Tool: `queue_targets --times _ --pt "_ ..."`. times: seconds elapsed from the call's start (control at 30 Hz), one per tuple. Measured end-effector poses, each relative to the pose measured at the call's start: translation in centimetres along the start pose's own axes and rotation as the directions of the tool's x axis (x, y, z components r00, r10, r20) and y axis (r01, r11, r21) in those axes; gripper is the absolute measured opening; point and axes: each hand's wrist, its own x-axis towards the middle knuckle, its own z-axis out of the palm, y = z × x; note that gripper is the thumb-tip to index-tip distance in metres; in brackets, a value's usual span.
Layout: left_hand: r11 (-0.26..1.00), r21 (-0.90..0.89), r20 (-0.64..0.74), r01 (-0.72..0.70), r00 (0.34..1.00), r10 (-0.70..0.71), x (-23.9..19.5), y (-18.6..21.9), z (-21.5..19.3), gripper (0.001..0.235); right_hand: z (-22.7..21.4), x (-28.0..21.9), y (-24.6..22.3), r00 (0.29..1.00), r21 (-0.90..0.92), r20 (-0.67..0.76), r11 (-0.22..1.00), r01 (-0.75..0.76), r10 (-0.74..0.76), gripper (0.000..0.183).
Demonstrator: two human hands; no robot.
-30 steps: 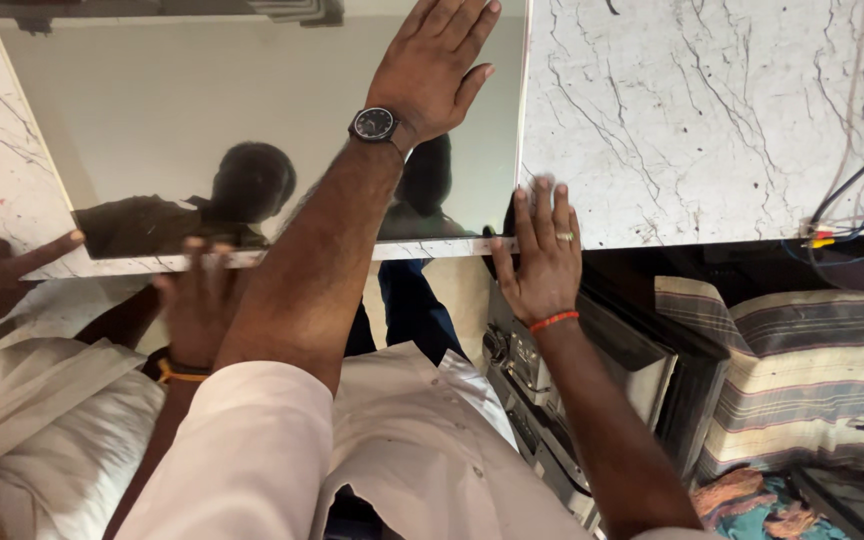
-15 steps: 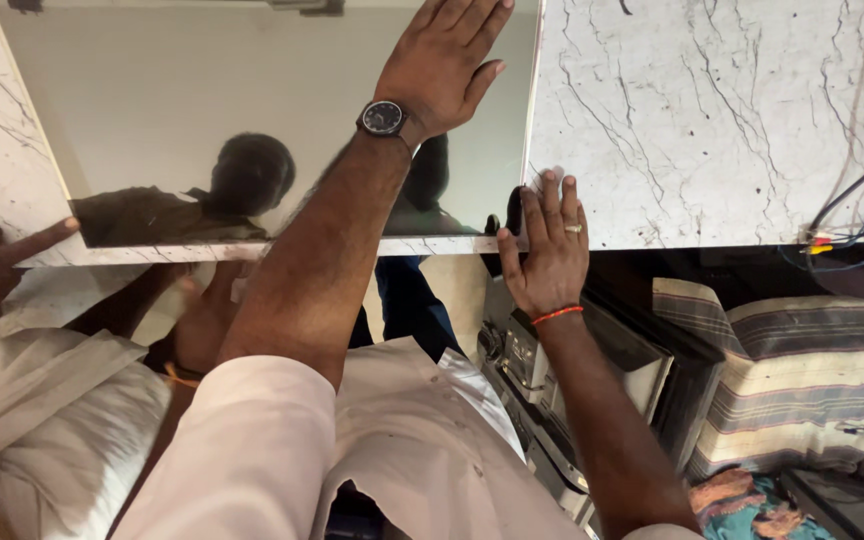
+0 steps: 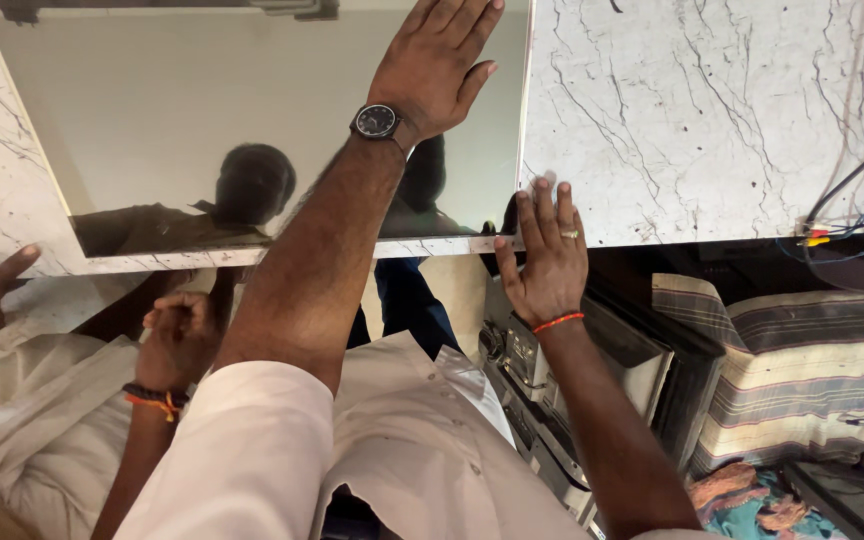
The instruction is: The person applies a white strip along the edge of a flat-screen display, presses it down, and trims the excess with a utility knife. They then lift the screen and place it on the workbench.
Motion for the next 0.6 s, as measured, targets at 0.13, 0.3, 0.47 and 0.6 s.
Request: queue_targets --times 0.13,0.3,0.47,0.6 --pt "1.0 -0.021 -0.004 0.006 1.0 -0.006 -0.11 -0.06 -0.09 0.058 -0.08 -0.05 -0.15 1.0 -0.001 0.003 1.0 -0.005 0.005 0.058" --pt "1.0 -0.014 0.0 -0.004 1.0 0.004 0.08 -0.04 -0.38 0.058 -0.14 0.11 -0.02 1.0 -0.016 0.011 1.0 0.022 -0.022 0.062" --pt "0.999 -0.033 -0.003 -0.002 1.0 0.001 -0.05 0.0 -0.39 0.058 0.04 0.18 0.1 1.0 -0.02 0.003 1.0 0.016 -0.016 0.06" --pt "0.999 -0.033 -0.02 0.0 1.0 -0.001 0.2 0.0 -0.55 0.057 -0.16 0.49 -0.01 1.0 -0.036 0.015 0.999 0.01 -0.009 0.061"
